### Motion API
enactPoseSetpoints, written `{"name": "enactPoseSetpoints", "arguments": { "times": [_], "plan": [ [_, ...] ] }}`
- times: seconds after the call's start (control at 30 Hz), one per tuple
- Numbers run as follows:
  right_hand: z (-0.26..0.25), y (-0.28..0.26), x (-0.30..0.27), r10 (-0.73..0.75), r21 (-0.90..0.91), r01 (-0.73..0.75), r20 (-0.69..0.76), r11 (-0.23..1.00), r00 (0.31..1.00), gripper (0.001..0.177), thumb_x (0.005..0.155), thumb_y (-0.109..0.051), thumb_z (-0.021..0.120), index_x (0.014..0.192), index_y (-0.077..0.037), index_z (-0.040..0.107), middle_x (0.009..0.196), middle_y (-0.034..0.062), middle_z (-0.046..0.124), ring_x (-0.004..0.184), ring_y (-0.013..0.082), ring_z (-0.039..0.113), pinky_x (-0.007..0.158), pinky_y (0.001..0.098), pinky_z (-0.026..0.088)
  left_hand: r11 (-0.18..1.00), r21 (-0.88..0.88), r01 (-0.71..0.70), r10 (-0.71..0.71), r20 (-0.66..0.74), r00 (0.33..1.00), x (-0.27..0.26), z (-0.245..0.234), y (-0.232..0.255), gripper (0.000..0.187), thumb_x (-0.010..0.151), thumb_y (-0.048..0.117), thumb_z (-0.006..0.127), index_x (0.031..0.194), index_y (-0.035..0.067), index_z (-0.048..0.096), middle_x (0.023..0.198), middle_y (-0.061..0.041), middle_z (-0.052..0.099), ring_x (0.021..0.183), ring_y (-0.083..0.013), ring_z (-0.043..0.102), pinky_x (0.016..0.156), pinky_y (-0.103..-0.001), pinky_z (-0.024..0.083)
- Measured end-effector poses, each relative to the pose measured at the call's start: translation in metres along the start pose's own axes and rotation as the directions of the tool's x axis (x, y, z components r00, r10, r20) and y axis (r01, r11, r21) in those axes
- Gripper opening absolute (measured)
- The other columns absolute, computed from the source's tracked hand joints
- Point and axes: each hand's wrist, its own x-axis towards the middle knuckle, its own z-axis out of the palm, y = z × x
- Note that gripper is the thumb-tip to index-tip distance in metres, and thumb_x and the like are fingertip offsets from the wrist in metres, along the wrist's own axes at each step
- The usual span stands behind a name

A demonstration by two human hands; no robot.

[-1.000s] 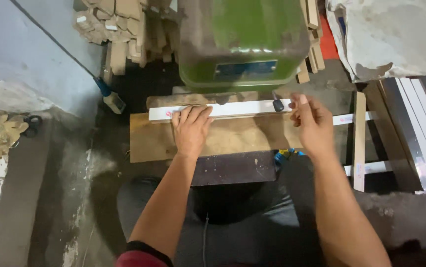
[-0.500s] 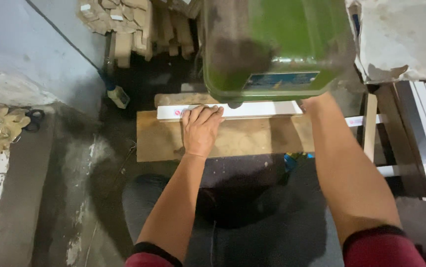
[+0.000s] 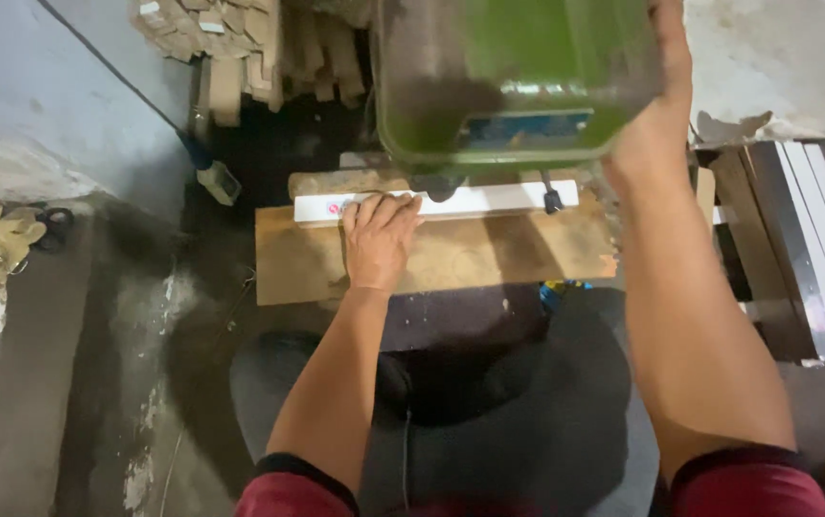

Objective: Positioning and punching holes in white strips using an industrial machine

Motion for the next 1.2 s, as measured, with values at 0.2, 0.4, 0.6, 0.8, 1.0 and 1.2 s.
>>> {"name": "enactPoseSetpoints", "arguments": {
  "times": [0.2, 0.4, 0.6, 0.8, 1.0, 1.2],
  "plan": [
    [-0.002, -0.017, -0.058, -0.181, -0.275, 0.185, 0.04, 0.943, 0.983, 0.047, 0.098, 0.012, 0.032, 0.144, 0.006, 0.039, 0.131, 0.0238, 0.052, 0.124, 0.0339, 0.053, 0.111, 0.0433, 0.047, 0.999, -0.022, 0.037, -0.037, -0.002, 0.999, -0.002, 0.002, -0.002, 0.026, 0.096, 0.036, 0.073, 0.121, 0.03, 0.076, 0.12, 0.012, 0.069, 0.108, -0.0194, 0.056, 0.103, -0.041, 0.032],
    [-0.001, -0.011, -0.107, -0.196, -0.41, 0.167, -0.03, 0.897, 0.98, 0.023, 0.109, -0.004, 0.053, 0.129, 0.007, 0.054, 0.116, 0.0143, 0.038, 0.108, 0.0312, 0.048, 0.095, 0.0427, 0.047, 0.999, -0.052, 0.016, -0.02, -0.065, 0.998, -0.007, 0.014, -0.008, 0.024, 0.099, 0.043, 0.066, 0.117, 0.029, 0.075, 0.114, 0.009, 0.069, 0.114, -0.016, 0.059, 0.101, -0.042, 0.036],
    [0.003, -0.018, -0.114, -0.156, -0.432, 0.12, -0.048, 0.894, 0.987, 0.02, 0.111, -0.006, 0.052, 0.129, 0.001, 0.054, 0.123, 0.0133, 0.044, 0.116, 0.0303, 0.049, 0.098, 0.0408, 0.046, 0.998, -0.065, 0.002, -0.011, -0.138, 0.99, 0.003, -0.002, 0.001, 0.022, 0.097, 0.042, 0.071, 0.11, 0.025, 0.078, 0.107, 0.006, 0.071, 0.106, -0.0169, 0.063, 0.096, -0.039, 0.038],
    [0.001, -0.014, -0.115, -0.133, -0.42, 0.1, -0.048, 0.902, 0.99, 0.019, 0.111, -0.005, 0.053, 0.13, 0.001, 0.054, 0.125, 0.0123, 0.046, 0.117, 0.0276, 0.05, 0.099, 0.0376, 0.045, 0.999, -0.043, -0.012, 0.004, -0.166, 0.986, 0.0, 0.004, 0.0, 0.023, 0.097, 0.042, 0.071, 0.112, 0.026, 0.077, 0.108, 0.005, 0.071, 0.109, -0.0182, 0.063, 0.098, -0.04, 0.04],
    [0.001, -0.013, -0.116, -0.146, -0.445, 0.106, -0.057, 0.889, 0.988, 0.019, 0.111, -0.003, 0.054, 0.129, 0.001, 0.055, 0.121, 0.012, 0.048, 0.117, 0.0294, 0.05, 0.096, 0.0369, 0.046, 0.996, -0.084, -0.036, 0.021, -0.172, 0.985, 0.002, -0.002, 0.001, 0.022, 0.1, 0.04, 0.067, 0.112, 0.024, 0.076, 0.109, 0.003, 0.071, 0.106, -0.0207, 0.063, 0.094, -0.039, 0.042],
    [-0.003, -0.005, -0.11, -0.238, -0.549, 0.188, -0.02, 0.814, 0.971, 0.016, 0.109, 0.002, 0.055, 0.124, 0.004, 0.061, 0.117, 0.0149, 0.058, 0.113, 0.0328, 0.051, 0.091, 0.0363, 0.048, 0.991, -0.127, -0.031, 0.014, -0.133, 0.991, -0.005, 0.009, -0.006, 0.023, 0.103, 0.039, 0.063, 0.113, 0.023, 0.076, 0.111, 0.003, 0.07, 0.11, -0.0216, 0.061, 0.095, -0.04, 0.041]
  ]
}}
